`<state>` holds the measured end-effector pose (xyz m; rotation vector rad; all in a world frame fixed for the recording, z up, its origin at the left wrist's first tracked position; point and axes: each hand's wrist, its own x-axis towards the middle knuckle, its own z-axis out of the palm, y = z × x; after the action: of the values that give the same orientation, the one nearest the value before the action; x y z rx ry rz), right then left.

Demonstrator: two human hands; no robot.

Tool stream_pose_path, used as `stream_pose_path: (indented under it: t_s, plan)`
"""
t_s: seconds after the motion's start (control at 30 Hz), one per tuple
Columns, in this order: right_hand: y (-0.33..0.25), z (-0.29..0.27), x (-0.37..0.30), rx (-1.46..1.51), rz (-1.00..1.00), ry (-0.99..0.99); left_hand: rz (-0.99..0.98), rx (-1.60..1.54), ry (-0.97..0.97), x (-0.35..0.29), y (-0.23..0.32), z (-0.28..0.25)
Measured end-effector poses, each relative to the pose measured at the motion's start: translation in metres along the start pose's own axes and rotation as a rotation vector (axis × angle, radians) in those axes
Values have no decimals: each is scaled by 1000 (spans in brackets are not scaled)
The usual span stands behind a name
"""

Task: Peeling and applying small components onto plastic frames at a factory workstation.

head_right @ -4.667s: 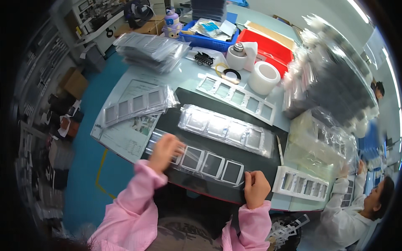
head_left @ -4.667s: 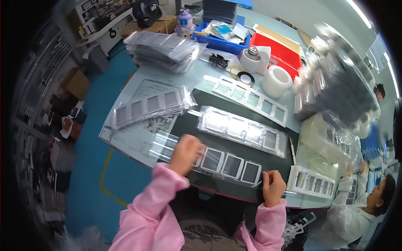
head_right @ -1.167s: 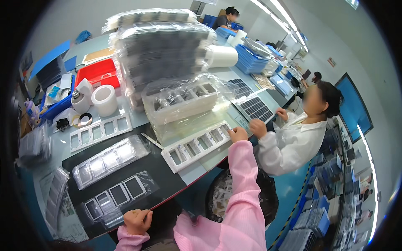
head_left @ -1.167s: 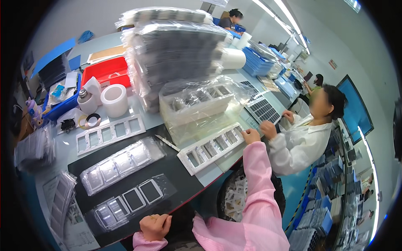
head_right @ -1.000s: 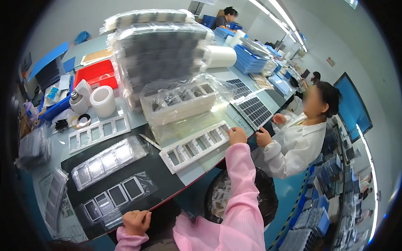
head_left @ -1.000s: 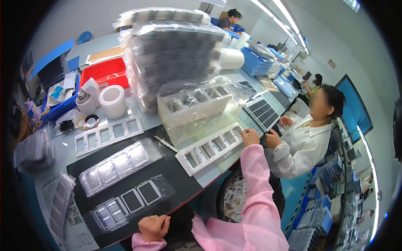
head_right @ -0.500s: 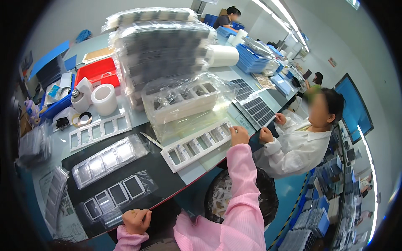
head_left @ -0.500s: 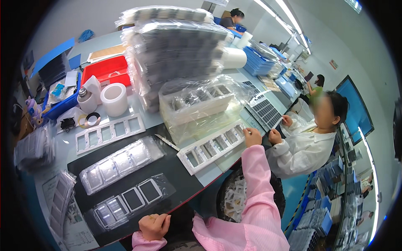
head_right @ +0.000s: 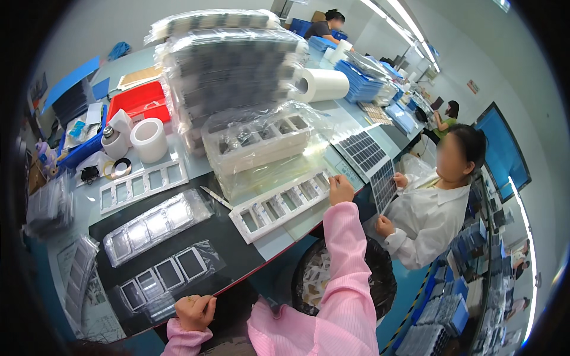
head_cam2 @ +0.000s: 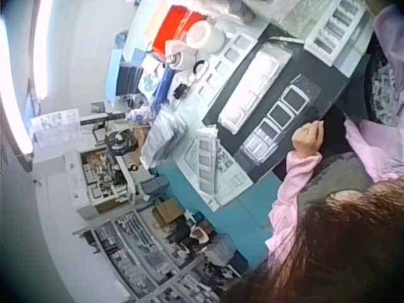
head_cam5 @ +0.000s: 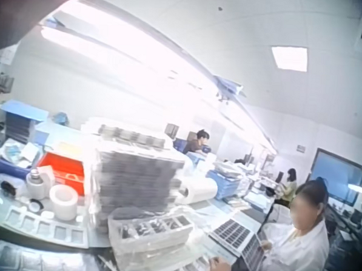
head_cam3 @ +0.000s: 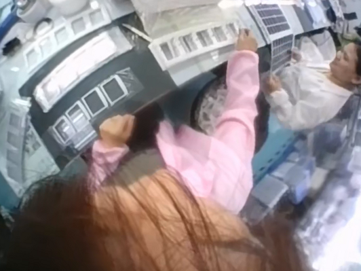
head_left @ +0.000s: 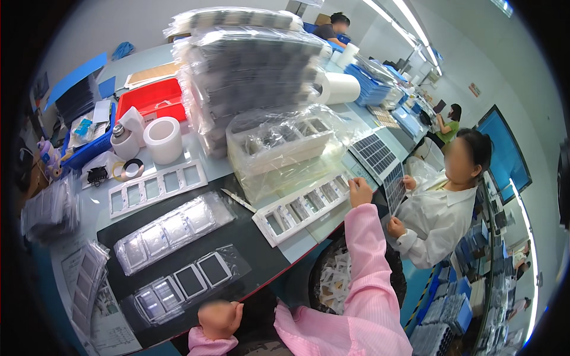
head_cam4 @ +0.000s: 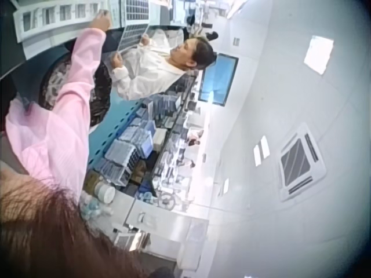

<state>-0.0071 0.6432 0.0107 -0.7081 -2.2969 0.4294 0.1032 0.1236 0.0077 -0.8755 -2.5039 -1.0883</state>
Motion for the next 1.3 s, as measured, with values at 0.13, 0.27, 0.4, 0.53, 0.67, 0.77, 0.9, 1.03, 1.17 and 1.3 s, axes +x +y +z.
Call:
stream_pose_path:
  t_s: [0.13,0.27,0.4,0.53,0.67,0.77,0.9,1.03,1.17,1.3]
  plan:
    - [-1,-1,1,-28,-23,-11,10,9,8,1,2,0]
    - [1,0,0,0,-37,-46,1,10,1,0,2,-1]
    - [9,-3,4,197,10,-79,13,2,11,2,3,-1]
    - [2,-18,4,426,92,-130,20,-6,9,3,2,0]
    - [-60,-59,-7,651,22,-172,27,44,40,-1,-1,1]
    - [-111,-122,-27,810,-32,-155,25,21,56,-2,-1,5]
    - [-160,-206,-76,1419,-206,-373,22,48,40,-1,1,0]
    - [-185,-215,-41,1688,-762,-1434,-251,-381,46,-5,-2,-8]
    - [-216,-197,-118,1315,-398,-1005,-310,-824,-77,20,13,-54]
    - [-258,-132,-178,887,-192,-1154,-312,-1081,-255,33,23,-68]
